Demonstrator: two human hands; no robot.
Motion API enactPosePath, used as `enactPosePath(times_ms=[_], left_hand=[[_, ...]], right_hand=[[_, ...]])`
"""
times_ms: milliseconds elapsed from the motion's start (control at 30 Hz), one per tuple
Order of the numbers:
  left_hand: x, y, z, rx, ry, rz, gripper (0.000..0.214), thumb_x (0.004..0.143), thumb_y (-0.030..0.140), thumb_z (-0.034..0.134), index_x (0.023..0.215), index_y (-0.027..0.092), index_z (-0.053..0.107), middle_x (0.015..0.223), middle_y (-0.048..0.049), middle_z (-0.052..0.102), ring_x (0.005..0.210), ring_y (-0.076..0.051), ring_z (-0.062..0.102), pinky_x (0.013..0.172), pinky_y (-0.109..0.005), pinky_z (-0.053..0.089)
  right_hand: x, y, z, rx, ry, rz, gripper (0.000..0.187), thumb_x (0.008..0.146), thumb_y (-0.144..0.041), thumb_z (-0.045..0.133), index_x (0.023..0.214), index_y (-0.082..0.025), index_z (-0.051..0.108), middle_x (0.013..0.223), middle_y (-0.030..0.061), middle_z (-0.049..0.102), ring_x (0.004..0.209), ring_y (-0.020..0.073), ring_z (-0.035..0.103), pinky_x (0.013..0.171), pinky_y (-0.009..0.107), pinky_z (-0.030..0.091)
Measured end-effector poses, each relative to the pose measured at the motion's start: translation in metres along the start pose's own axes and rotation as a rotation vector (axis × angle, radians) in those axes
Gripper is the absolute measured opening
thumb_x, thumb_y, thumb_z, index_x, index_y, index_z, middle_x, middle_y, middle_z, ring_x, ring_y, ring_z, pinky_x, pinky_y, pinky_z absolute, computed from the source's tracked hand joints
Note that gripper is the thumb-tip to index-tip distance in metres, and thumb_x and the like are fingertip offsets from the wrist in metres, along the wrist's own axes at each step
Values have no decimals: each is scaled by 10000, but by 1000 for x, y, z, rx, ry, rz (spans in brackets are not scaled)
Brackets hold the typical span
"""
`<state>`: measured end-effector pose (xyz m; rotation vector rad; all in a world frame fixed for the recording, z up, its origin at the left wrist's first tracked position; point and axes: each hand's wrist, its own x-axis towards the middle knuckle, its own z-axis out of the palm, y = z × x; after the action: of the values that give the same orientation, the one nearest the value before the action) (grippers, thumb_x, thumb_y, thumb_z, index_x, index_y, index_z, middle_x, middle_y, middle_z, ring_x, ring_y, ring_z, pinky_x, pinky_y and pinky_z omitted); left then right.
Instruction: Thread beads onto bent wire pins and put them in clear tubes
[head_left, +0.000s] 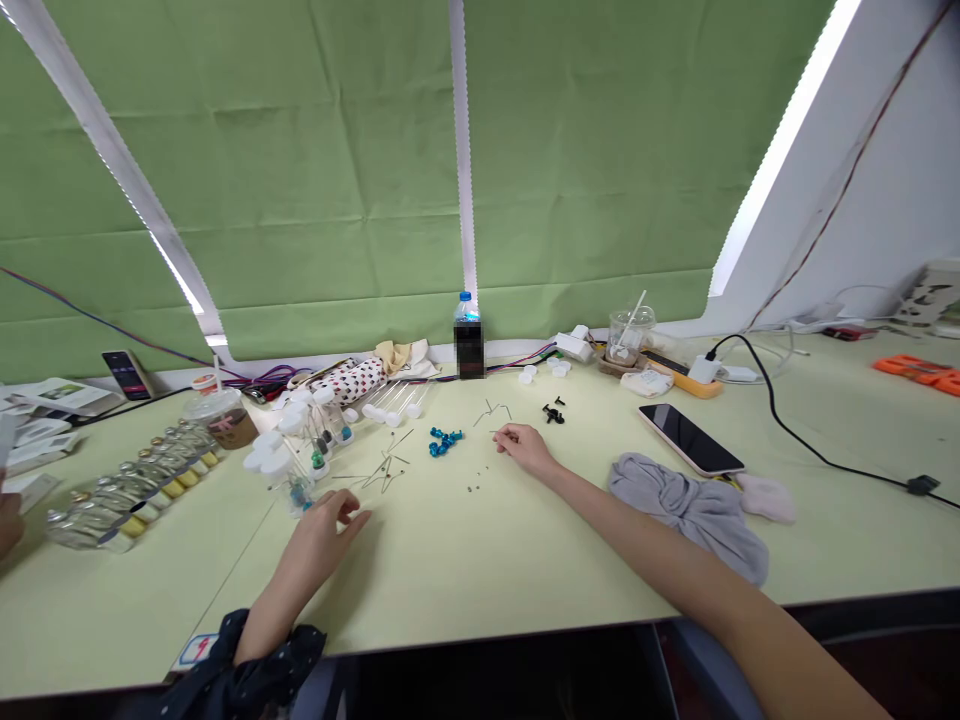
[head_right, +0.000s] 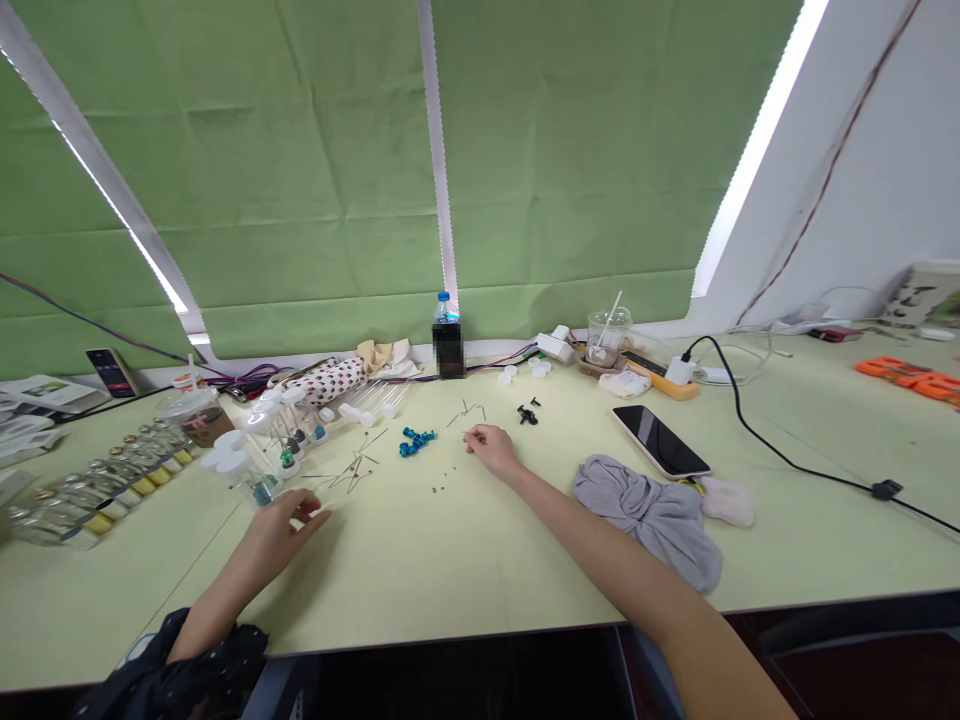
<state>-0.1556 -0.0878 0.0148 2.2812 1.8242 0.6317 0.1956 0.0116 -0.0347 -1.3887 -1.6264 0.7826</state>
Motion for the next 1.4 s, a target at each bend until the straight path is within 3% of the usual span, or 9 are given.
enactPosePath(times_ms=[133, 267, 467, 633, 833, 1400], left_hand=[[32, 18, 9, 31, -53, 145, 252, 806, 418, 466, 894, 203, 563, 933, -81, 601, 846, -240, 600, 734, -346, 457], [79, 28, 26, 114, 12, 224, 290, 829, 335, 464, 1059, 170, 524, 1064, -124, 552, 990, -262, 551, 850, -378, 422], [145, 37, 53, 252, 97, 135, 375, 855, 249, 440, 1222, 175, 447, 1236, -157, 459, 1143, -293, 432, 894, -407, 371], [177, 44, 67, 284, 92, 112, 371, 857, 246, 425, 1217, 170, 472, 1241, -169, 457, 1122, -328, 406, 874, -444, 353], [190, 44, 76, 324, 65, 54, 242, 834, 252, 451, 988, 125, 588, 1122, -190, 501, 1091, -336, 398, 853, -443, 345], [178, 46, 69, 286, 102, -22, 155, 778, 130, 451, 928, 144, 487, 953, -153, 541, 973, -296, 515, 781, -388, 389]], right_hand=[[-1, -1, -1, -10, 2, -8, 247, 788, -371, 483, 764, -185, 644, 706, 36, 681, 647, 154, 602, 597, 252, 417], [-1, -1, 0, -22, 4, -13, 242, 785, -369, 487, 750, -185, 640, 703, 32, 682, 639, 153, 597, 581, 247, 402], [0, -1, 2, -32, 11, -19, 222, 788, -352, 488, 738, -191, 632, 683, 22, 681, 621, 147, 592, 580, 244, 400], [0, -2, 1, -33, 7, -32, 209, 798, -340, 488, 747, -197, 632, 693, 18, 683, 630, 143, 596, 591, 241, 404], [0, -3, 0, -43, 5, -34, 203, 803, -333, 492, 743, -197, 630, 692, 17, 681, 632, 142, 593, 585, 239, 400], [-2, -5, -1, -87, -3, -38, 206, 821, -335, 489, 767, -201, 636, 704, 6, 684, 644, 133, 606, 596, 228, 411]])
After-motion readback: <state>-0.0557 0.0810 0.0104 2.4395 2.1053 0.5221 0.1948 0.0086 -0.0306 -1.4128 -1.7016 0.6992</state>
